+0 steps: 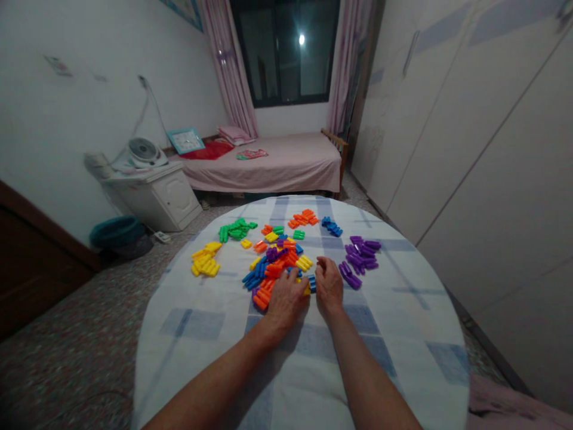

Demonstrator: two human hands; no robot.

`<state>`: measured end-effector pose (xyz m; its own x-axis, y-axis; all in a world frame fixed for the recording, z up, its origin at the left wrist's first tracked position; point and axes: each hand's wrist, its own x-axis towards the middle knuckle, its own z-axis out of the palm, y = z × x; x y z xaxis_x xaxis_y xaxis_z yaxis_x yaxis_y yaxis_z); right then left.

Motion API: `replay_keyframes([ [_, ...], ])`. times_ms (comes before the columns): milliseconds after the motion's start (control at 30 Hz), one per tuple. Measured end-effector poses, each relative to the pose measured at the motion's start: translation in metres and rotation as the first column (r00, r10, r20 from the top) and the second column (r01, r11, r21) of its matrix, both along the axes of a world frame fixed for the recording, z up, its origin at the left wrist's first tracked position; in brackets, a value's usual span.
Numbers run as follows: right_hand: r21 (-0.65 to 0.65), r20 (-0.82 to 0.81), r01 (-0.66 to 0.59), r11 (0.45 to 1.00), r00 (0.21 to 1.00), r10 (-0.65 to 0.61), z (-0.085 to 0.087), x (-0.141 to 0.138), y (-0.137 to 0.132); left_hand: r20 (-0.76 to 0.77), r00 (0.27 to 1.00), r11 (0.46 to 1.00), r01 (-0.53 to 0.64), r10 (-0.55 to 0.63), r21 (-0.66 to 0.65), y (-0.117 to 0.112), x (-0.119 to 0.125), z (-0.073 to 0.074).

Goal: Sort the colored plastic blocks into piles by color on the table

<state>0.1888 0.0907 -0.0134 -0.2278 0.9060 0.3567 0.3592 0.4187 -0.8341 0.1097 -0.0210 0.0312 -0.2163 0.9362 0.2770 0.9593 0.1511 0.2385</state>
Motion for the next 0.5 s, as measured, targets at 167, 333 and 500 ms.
replay_keyframes([
  [167, -0.007, 0.004, -0.004, 1.0, 1.0, 0.004, -0.001, 0.0, 0.001, 0.143, 0.986, 0.991, 0.068, -0.084, 0.114, -0.005, -0.013, -0.003],
  [333, -0.017, 0.004, -0.004, 1.0, 1.0, 0.004, 0.001, 0.0, -0.001, 0.493, 0.868, 0.944, -0.11, -0.061, 0.31, -0.014, -0.047, 0.003],
  [500, -0.024, 0.003, 0.013, 1.0, 1.0, -0.013, 0.003, -0.001, -0.001, 0.484, 0.868, 0.845, -0.34, 0.113, 0.413, -0.046, -0.126, 0.003],
])
